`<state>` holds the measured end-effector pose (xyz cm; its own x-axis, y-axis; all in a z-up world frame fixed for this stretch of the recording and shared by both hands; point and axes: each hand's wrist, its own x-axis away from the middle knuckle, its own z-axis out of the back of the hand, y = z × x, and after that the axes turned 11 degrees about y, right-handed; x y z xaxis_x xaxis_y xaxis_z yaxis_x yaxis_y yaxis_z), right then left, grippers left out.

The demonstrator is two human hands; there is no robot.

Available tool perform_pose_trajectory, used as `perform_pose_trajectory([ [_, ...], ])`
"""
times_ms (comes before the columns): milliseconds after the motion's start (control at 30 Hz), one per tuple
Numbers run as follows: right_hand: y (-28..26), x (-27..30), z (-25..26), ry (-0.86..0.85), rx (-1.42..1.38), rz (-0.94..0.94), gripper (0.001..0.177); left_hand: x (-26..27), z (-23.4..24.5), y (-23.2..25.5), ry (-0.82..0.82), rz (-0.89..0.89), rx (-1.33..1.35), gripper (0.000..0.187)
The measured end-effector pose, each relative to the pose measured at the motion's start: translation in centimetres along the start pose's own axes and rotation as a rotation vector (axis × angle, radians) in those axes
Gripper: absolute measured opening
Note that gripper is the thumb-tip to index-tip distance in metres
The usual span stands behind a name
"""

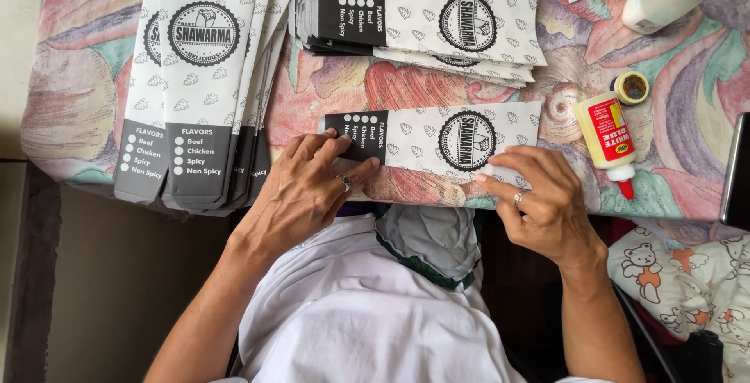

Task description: The person assembles paper food sleeves by hand, applying liquid glue to the edge of each flat sheet and pressing the sides together to form a conical shape, handling them one at a time on a table.

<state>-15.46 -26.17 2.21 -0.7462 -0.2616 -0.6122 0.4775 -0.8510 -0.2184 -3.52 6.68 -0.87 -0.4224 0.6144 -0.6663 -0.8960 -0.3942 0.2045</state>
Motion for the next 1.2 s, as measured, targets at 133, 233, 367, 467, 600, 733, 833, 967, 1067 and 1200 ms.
perform_pose_trajectory([
  [133,0.8,-1.8,-2.1,0.062,-0.106,0.014,0.010,-0.1,-0.3,0.2,-0.009,0.019,-0.001,0.031],
  [233,1.2,-2.9,-5.6,0.092,-0.092,0.030,0.020,0.0,-0.4,0.3,-0.022,0.040,0.003,0.030],
  [367,0.7,-3.9,-5.6,-0.142,-0.032,-0.046,0.055,0.2,-0.5,0.4,-0.015,0.066,0.010,0.030],
  [467,1.1,-3.7,-4.3,-0.361,0.065,-0.210,0.081,0.8,-1.2,0.3,-0.009,0.121,0.029,0.027],
  [600,2.1,-2.5,-3.8,-0.415,0.041,-0.266,0.097,-0.1,-2.0,1.3,0.098,0.229,0.023,0.015],
  [733,2.3,-2.3,-3.9,-0.418,0.086,-0.206,0.100,-2.4,-3.9,2.7,0.235,0.251,-0.082,0.021],
  [833,1.9,-2.3,-3.9,-0.416,0.084,-0.235,0.099,-4.2,-8.6,4.1,0.257,0.191,-0.026,0.020],
  [967,2.1,-2.1,-4.1,-0.401,0.095,-0.215,0.099,-4.0,-11.9,5.1,-0.001,0.305,-0.212,0.010],
  [1067,2.1,-1.7,-4.0,-0.423,0.073,-0.238,0.101,-2.0,-11.4,4.2,0.160,0.326,-0.132,0.011],
  [1200,2.1,-2.0,-4.0,-0.416,0.059,-0.243,0.099,-0.3,-5.7,1.7,0.126,0.347,-0.186,0.018],
])
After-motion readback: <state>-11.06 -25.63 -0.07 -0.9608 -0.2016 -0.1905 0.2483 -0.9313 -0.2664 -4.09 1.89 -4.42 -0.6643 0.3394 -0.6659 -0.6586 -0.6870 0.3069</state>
